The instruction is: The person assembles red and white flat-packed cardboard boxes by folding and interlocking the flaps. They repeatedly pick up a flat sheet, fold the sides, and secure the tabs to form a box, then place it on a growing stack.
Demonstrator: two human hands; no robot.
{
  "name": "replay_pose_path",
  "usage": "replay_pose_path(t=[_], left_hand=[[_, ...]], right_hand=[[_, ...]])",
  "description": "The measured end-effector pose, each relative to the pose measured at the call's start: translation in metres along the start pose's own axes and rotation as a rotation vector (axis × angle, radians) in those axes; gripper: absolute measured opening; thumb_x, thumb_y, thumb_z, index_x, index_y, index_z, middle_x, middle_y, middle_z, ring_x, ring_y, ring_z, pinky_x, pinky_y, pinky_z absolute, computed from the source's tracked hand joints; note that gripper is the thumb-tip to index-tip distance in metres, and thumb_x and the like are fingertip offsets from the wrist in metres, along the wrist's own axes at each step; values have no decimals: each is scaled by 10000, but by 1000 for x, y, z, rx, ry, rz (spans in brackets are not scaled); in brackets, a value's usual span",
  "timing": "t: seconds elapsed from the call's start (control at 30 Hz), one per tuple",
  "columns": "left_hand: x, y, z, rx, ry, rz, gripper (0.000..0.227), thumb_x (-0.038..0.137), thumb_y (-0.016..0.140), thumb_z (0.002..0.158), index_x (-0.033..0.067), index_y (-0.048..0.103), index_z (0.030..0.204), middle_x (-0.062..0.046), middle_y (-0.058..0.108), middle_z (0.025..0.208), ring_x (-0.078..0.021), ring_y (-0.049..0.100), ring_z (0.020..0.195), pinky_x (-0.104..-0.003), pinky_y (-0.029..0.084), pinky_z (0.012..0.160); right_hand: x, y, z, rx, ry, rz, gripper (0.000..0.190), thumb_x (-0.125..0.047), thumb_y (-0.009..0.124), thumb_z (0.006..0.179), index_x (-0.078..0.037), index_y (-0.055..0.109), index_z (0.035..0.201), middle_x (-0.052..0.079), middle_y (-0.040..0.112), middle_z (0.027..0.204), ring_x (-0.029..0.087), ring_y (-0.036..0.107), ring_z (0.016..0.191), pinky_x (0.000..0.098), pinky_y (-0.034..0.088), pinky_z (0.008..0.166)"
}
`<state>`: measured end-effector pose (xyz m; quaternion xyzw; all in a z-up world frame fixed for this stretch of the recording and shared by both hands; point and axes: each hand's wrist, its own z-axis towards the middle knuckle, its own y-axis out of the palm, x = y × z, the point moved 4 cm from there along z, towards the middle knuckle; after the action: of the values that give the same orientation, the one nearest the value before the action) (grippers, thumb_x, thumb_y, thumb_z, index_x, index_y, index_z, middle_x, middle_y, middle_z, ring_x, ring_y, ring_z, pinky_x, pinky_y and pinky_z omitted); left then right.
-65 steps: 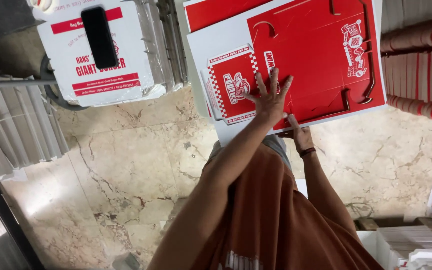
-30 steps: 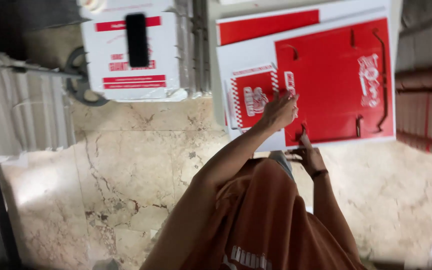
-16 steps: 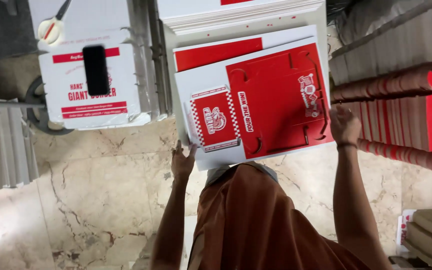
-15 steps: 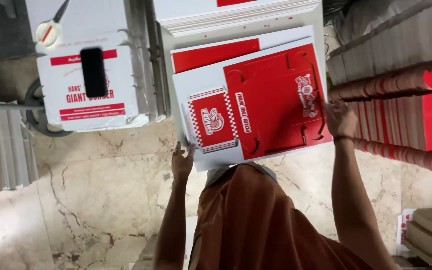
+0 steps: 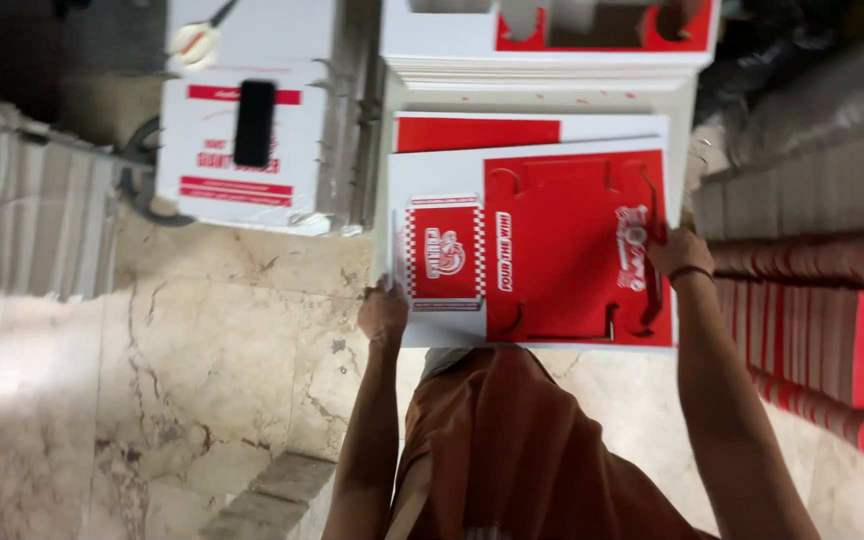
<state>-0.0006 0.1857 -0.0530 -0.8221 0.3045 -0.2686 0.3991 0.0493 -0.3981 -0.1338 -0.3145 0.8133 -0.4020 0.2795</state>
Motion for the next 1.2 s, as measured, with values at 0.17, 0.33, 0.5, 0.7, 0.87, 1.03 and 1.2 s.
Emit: replay_pose_path(t=[0.17, 0.33, 0.5, 0.7, 0.87, 1.03, 1.2], left_hand=[[0, 6, 30, -25, -37, 101, 434, 336, 465, 922, 225, 754, 1226, -116, 779, 1027, -348, 749, 1040, -485, 594, 878], [17, -15, 43, -54, 137, -180, 352, 305, 595, 840, 196, 793, 1110, -126, 778, 914, -362, 756, 943, -479, 600, 799], [56, -119, 18, -67, 292, -519, 181, 259, 691, 977, 129, 788, 1057, -22, 760, 919, -93, 607, 692, -230, 478, 575], [49, -119, 40, -154, 231, -332, 308, 252, 717, 881, 138, 777, 1160, -30, 783, 1102, -132, 671, 899, -243, 507, 751], [51, -126, 44, -16, 367, -475, 248, 166, 734, 913, 152, 807, 1149, 11, 741, 886, -91, 614, 798, -233, 479, 726], [89, -211, 42, 193, 705, -544, 130, 107, 781, 920, 150, 799, 1042, 83, 677, 820, -23, 535, 777, -220, 451, 706], [117, -291, -19, 174, 636, -594, 316, 83, 683, 949, 85, 727, 1261, 8, 749, 1159, -40, 619, 989, -202, 500, 880]], right_hand=[[-20, -21, -23, -51, -89, -137, 683, -532, 581, 911, 26, 665, 1297, 329, 708, 1227, 478, 663, 1170, 569, 534, 959], [-23, -27, -29, 27, -210, -33, 629, -397, 567, 876, 122, 671, 1216, 362, 703, 1179, 522, 664, 1124, 579, 551, 962], [-59, -118, -88, -164, -167, 837, 129, -188, 709, 1015, -94, 649, 1079, 25, 601, 865, 129, 543, 738, 273, 432, 647], [-28, -55, -56, -95, -90, 485, 352, -261, 675, 911, 1, 669, 1146, 176, 667, 945, 298, 633, 811, 448, 522, 640], [-67, -85, -108, 3, -305, 751, 285, -162, 705, 987, -16, 656, 1226, 72, 705, 1082, 172, 625, 960, 385, 516, 802], [-122, -155, -146, 43, -342, 965, 390, -196, 697, 1058, -135, 384, 833, 15, 451, 657, 127, 499, 553, 335, 378, 487], [-134, -197, -183, 34, -279, 1160, 183, -175, 693, 1051, -125, 523, 1001, 7, 458, 597, 103, 424, 450, 276, 317, 374]])
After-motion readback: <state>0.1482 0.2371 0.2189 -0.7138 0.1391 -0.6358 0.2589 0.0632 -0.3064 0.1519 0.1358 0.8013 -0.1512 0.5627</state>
